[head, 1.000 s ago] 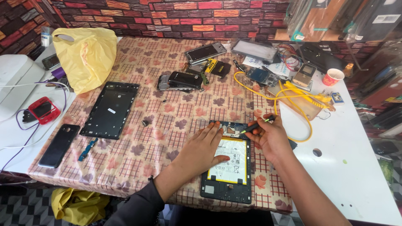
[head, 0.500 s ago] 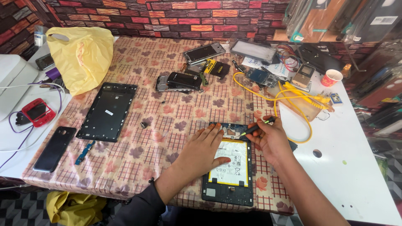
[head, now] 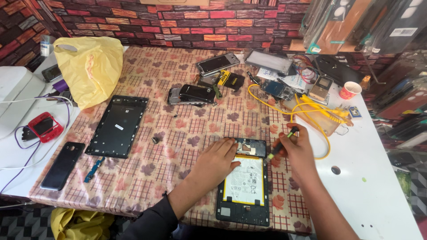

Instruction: The person uses a screwdriver to remove screws from a disassembled mobile phone chassis. They then use a prying tool to lift and disconnect internal components near the battery area. The person continues to unscrew and adjust small parts within the phone frame.

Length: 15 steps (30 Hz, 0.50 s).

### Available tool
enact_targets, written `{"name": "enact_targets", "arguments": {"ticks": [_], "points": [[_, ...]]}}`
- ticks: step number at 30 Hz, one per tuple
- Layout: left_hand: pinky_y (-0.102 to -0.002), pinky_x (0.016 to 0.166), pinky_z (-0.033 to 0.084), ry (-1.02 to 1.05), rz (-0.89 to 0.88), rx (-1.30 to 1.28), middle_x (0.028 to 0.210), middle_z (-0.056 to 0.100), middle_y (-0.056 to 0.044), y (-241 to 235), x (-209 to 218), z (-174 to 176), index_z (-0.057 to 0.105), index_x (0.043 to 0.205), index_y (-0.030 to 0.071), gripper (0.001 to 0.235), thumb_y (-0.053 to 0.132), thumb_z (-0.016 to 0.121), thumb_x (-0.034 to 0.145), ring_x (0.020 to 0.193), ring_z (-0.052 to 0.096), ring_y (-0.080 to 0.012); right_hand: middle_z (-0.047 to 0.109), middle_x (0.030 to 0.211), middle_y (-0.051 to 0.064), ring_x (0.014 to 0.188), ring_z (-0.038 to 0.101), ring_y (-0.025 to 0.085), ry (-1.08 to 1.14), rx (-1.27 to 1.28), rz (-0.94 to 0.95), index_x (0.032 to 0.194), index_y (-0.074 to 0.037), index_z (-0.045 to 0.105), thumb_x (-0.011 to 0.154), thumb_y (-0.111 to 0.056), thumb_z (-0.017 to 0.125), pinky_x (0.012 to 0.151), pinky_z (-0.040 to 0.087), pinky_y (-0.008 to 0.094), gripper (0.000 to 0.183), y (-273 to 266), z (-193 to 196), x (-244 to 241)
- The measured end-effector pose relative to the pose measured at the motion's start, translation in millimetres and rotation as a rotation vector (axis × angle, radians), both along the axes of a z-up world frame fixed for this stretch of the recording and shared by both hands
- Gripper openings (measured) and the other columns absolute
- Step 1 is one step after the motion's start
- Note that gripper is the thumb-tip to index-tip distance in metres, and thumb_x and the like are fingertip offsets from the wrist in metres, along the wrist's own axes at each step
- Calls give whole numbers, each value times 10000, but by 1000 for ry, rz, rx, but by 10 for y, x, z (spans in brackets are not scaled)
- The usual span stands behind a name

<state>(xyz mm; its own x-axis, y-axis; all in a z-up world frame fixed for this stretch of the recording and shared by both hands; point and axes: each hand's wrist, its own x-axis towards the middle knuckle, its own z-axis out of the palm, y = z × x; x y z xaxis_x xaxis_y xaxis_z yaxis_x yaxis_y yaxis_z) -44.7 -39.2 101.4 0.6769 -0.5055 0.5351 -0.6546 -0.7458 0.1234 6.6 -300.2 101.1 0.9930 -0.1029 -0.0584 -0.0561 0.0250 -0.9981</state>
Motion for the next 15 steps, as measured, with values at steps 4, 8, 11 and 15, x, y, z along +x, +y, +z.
{"name": "enact_targets", "arguments": {"ticks": [4,8,11,15], "points": [[-399,1058,478,19,-24,38,1321,632,-195,3,20,-22,633,1257,-87,547,303,722,885,1259,584,-328,738,734,141,600,621,223,75,-621,47,1379,-112,528,958,-215,647,589,469,386,450,-80,200,-71],[-378,1043,495,-10,-31,75,1316,634,-192,-8,26,-58,625,1257,-103,548,298,713,893,1257,589,-319,762,782,137,692,721,306,100,-879,120,1413,-181,523,925,-234,648,683,537,437,507,33,235,-115],[-368,1007,510,-2,-12,59,1308,632,-200,-29,19,-80,630,1260,-102,538,296,708,906,1244,593,-313,757,869,152,806,723,337,53,-996,162,1373,-184,555,913,-229,663,761,544,454,475,75,189,-119],[-360,971,527,29,2,38,1304,641,-181,-26,-11,-105,636,1260,-93,520,290,703,913,1228,600,-300,662,1026,150,915,679,347,-155,-1111,158,1289,-157,632,870,-202,701,808,546,458,427,105,73,-139]]}}
